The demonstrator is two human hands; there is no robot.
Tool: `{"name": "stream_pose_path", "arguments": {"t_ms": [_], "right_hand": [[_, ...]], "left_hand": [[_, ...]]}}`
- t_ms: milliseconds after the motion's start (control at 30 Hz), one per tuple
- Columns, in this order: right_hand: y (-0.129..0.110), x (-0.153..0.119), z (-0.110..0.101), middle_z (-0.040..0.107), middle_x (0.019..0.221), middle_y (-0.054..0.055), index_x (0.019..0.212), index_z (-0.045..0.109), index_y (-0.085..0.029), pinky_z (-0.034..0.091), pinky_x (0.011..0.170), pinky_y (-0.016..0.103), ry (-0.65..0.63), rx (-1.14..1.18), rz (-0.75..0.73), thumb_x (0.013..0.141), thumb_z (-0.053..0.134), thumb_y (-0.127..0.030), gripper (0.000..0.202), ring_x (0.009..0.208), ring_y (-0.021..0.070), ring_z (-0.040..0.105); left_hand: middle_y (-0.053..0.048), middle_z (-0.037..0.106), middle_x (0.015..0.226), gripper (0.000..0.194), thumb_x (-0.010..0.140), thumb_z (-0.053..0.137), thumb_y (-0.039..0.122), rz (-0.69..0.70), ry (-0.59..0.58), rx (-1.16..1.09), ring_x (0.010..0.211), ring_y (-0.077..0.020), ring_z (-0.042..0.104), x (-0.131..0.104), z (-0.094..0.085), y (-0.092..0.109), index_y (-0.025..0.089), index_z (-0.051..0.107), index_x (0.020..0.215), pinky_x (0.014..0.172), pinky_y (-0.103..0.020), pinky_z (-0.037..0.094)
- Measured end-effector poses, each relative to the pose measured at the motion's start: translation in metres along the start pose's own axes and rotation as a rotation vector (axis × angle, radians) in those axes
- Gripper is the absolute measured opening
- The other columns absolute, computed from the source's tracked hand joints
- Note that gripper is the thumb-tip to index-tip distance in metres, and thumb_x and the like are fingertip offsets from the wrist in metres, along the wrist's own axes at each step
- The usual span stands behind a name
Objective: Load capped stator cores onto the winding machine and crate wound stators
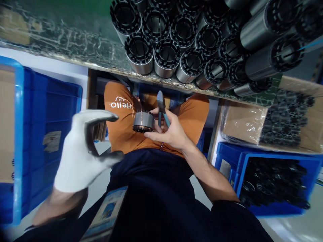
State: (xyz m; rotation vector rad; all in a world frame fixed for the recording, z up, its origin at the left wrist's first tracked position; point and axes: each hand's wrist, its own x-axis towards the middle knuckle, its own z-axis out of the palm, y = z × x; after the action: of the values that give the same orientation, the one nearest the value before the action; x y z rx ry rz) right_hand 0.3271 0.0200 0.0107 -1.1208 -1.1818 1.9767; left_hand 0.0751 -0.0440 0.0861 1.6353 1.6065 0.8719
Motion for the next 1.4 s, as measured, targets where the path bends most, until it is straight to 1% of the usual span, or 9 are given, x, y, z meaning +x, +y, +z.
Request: {"name": "stream_pose_path", "arguments": {"t_ms": [67,133,233,433,600,833,967,1167,1400], "right_hand": [[-0.004,-0.004,-0.001,0.080,0.105,0.000,0.123,0.073,-0.028,0.056,0.062,0.027,-0.013,-0.057,-0.126,0.069,0.110,-0.035,0.065,0.063,0.0107,0.057],[-0.013,-0.009,0.004,0.083,0.131,0.008,0.123,0.074,-0.028,0.068,0.086,0.037,-0.093,-0.102,-0.266,0.074,0.107,-0.029,0.060,0.088,0.0201,0.078],[-0.039,-0.018,0.013,0.080,0.147,0.010,0.125,0.077,-0.028,0.063,0.119,0.051,-0.187,-0.272,-0.396,0.083,0.101,-0.024,0.049,0.135,0.0329,0.079],[-0.100,-0.046,-0.003,0.066,0.155,0.013,0.161,0.066,-0.030,0.064,0.116,0.047,-0.264,-0.905,-0.442,0.097,0.073,-0.011,0.067,0.138,0.0298,0.071],[-0.111,-0.058,-0.020,0.068,0.145,0.014,0.171,0.059,-0.028,0.061,0.112,0.053,-0.321,-1.140,-0.442,0.091,0.060,-0.005,0.084,0.134,0.0342,0.070],[-0.114,-0.061,-0.018,0.067,0.097,0.004,0.165,0.066,-0.025,0.056,0.074,0.037,-0.348,-1.335,-0.509,0.103,0.061,-0.015,0.064,0.081,0.0220,0.066],[-0.114,-0.062,-0.017,0.070,0.096,0.001,0.164,0.068,-0.024,0.053,0.066,0.033,-0.337,-1.296,-0.420,0.107,0.064,-0.014,0.058,0.072,0.0170,0.066],[-0.108,-0.057,-0.012,0.064,0.113,0.012,0.166,0.067,-0.027,0.063,0.078,0.043,-0.305,-1.269,-0.429,0.097,0.072,-0.019,0.070,0.093,0.0286,0.068],[-0.109,-0.057,-0.009,0.073,0.098,0.002,0.168,0.064,-0.027,0.062,0.071,0.033,-0.350,-1.130,-0.336,0.103,0.058,-0.009,0.068,0.076,0.0185,0.071]], "left_hand": [[-0.010,0.081,0.132,0.057,0.078,0.090,0.025,-0.180,-0.205,-0.332,0.125,-0.0370,0.080,0.003,0.002,-0.009,0.025,0.074,0.133,0.112,-0.056,0.065],[-0.011,0.086,0.125,0.050,0.083,0.089,0.027,-0.309,-0.462,-0.692,0.120,-0.0369,0.084,0.011,0.011,-0.015,0.023,0.077,0.131,0.108,-0.053,0.069],[-0.011,0.088,0.117,0.044,0.082,0.096,0.024,-0.334,-0.594,-0.893,0.112,-0.0360,0.086,0.022,0.026,-0.013,0.021,0.082,0.124,0.098,-0.047,0.072],[-0.005,0.082,0.115,0.043,0.082,0.096,0.017,-0.199,-0.446,-0.721,0.102,-0.0226,0.082,0.029,0.021,0.007,0.022,0.077,0.120,0.089,-0.031,0.067],[-0.002,0.079,0.103,0.034,0.082,0.092,0.018,-0.211,-0.466,-0.617,0.090,-0.0188,0.077,0.031,0.015,0.013,0.020,0.075,0.112,0.080,-0.028,0.062],[-0.002,0.076,0.105,0.032,0.089,0.090,0.025,-0.244,-0.528,-0.591,0.092,-0.0189,0.073,0.027,0.019,0.012,0.019,0.072,0.114,0.085,-0.032,0.061],[0.001,0.072,0.094,0.031,0.084,0.089,0.024,-0.291,-0.495,-0.572,0.079,-0.0153,0.066,0.025,0.025,0.009,0.021,0.065,0.105,0.073,-0.029,0.056],[0.003,0.070,0.082,0.037,0.076,0.087,0.023,-0.218,-0.282,-0.307,0.067,-0.0153,0.061,0.025,0.037,0.016,0.025,0.057,0.097,0.063,-0.031,0.048],[0.001,0.071,0.078,0.028,0.077,0.078,0.027,-0.139,-0.321,-0.105,0.065,-0.0179,0.064,0.027,0.037,0.034,0.025,0.055,0.092,0.066,-0.036,0.045]]}}
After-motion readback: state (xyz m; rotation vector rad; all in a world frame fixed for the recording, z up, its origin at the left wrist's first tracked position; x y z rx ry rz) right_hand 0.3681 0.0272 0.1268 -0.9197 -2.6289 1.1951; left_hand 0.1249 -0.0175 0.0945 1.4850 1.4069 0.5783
